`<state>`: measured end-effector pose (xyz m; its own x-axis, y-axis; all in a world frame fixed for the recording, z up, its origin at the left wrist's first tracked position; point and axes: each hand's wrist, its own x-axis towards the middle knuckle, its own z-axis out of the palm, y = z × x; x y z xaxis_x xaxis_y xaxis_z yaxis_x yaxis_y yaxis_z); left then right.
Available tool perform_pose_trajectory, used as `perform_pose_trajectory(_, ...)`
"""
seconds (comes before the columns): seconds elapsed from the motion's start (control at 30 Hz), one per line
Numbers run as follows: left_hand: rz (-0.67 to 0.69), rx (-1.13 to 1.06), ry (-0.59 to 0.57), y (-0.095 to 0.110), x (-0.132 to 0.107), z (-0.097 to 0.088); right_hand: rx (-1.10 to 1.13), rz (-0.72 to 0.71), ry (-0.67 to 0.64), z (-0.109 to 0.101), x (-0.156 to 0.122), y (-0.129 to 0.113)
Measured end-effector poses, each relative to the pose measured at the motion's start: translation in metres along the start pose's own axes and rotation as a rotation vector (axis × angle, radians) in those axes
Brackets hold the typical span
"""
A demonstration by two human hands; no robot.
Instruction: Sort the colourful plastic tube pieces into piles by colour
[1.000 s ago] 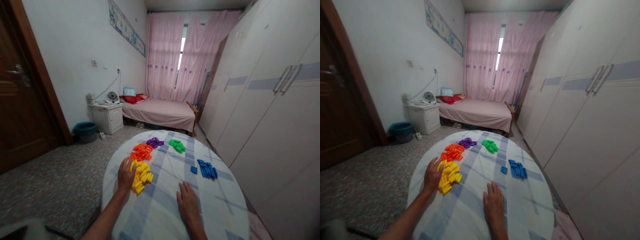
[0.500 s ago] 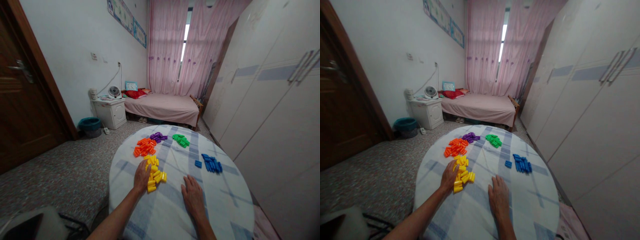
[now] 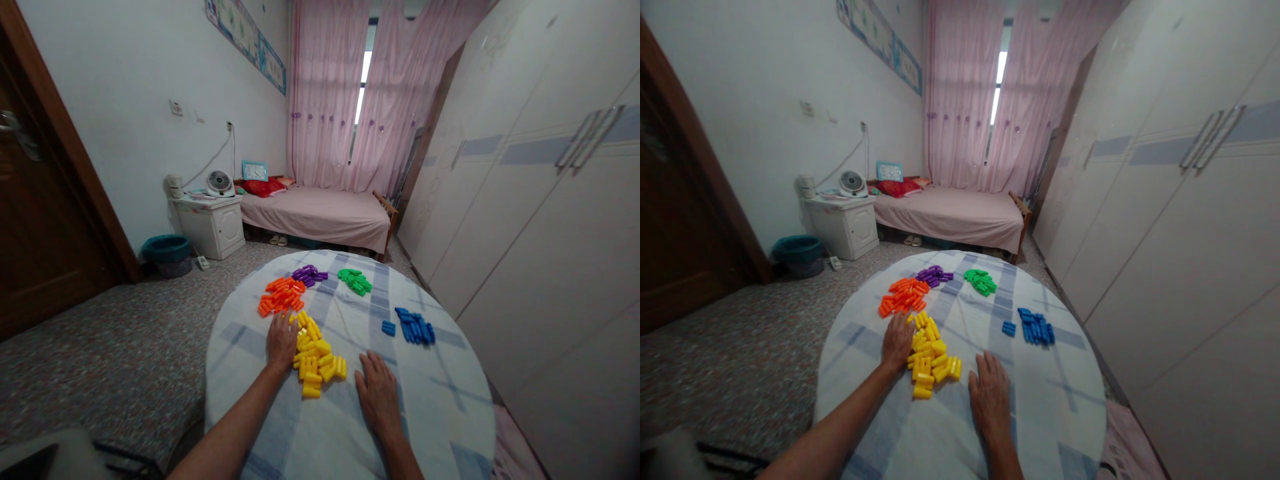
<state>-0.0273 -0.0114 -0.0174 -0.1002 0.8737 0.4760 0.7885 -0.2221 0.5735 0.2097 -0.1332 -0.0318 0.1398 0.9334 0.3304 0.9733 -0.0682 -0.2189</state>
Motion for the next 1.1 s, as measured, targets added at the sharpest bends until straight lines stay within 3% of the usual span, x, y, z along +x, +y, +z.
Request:
perform_pose_trajectory(0.13,0.069,-0.004,-0.105,-0.004,0.000,0.004,0.002,0.005,-0.002,0.001,0.000,0.000)
perform_pose_trajectory(0.33,0.156,-0.066,-0.193,0.009,-0.009,0.016,0.005,0.006,-0.009,0.000,0.000,0.000)
perform_pose_trajectory(0.47,0.139,-0.087,-0.206,0.011,-0.003,0.021,0.008,0.016,-0.013,0.000,0.000,0.000)
perform_pose_trajectory(0.7,0.228,-0.141,-0.334,0.022,0.003,0.029,0.026,0.027,-0.014,0.000,0.000,-0.001)
perform_pose_trajectory(1.1,0.125,-0.333,-0.338,0.026,0.000,0.022,0.066,0.037,0.062,0.003,-0.003,0.000)
